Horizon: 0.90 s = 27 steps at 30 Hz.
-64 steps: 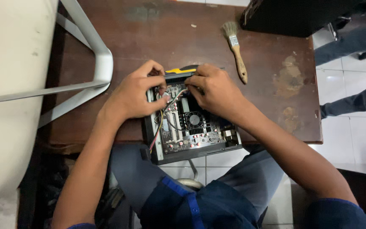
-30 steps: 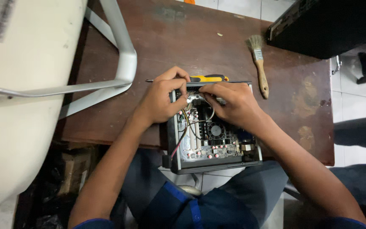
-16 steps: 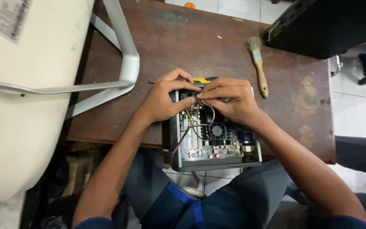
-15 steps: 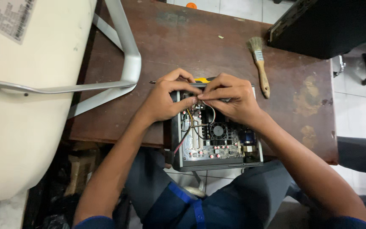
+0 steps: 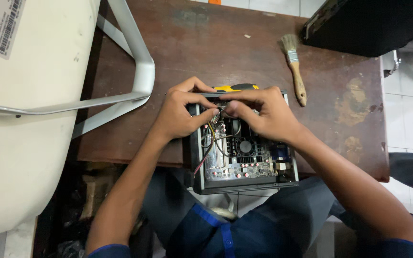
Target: The person sits cross-legged and works on the internal components of a disassembled laptop resting on their lap. They use a screwdriver to manipulate parts and wires inside the chassis, occasionally using their hands to adjust the internal layout.
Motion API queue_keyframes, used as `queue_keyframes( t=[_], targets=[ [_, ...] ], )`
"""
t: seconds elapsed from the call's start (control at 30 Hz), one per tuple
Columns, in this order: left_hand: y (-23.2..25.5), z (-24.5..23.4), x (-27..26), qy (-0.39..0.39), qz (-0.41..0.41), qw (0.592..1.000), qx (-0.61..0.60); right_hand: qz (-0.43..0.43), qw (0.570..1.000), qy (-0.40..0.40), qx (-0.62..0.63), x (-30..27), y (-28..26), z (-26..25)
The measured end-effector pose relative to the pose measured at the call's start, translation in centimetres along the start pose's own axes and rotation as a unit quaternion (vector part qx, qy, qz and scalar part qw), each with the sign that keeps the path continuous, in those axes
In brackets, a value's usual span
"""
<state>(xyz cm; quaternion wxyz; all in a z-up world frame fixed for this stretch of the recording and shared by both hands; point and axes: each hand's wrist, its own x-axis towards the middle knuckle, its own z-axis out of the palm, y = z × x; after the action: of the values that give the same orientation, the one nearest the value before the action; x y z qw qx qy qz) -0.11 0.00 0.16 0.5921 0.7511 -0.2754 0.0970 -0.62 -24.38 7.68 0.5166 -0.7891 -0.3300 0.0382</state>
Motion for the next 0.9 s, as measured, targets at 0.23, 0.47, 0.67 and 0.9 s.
queue_keyframes(
  t=[0.23, 0.47, 0.67, 0.9],
  targets=[
    [0.4, 0.2, -0.2, 0.010, -0.025, 1.000, -0.003, -0.048, 0.977, -0.021, -0.205, 0.7, 0.4, 0.6],
    [0.9, 0.1, 0.1, 0.017, -0.010, 1.000, 0.020, -0.120, 0.968, -0.002, -0.219, 1.2, 0.5, 0.8],
    [1.2, 0.5, -0.1, 0.006, -0.038, 0.999, 0.024, -0.158, 0.956, 0.010, -0.246, 0.3, 2.5, 0.4],
    [1.1, 0.6, 0.2, -0.005, -0.020, 1.000, 0.012, -0.203, 0.909, 0.039, -0.362, 0.6, 3.2, -0.1]
  ],
)
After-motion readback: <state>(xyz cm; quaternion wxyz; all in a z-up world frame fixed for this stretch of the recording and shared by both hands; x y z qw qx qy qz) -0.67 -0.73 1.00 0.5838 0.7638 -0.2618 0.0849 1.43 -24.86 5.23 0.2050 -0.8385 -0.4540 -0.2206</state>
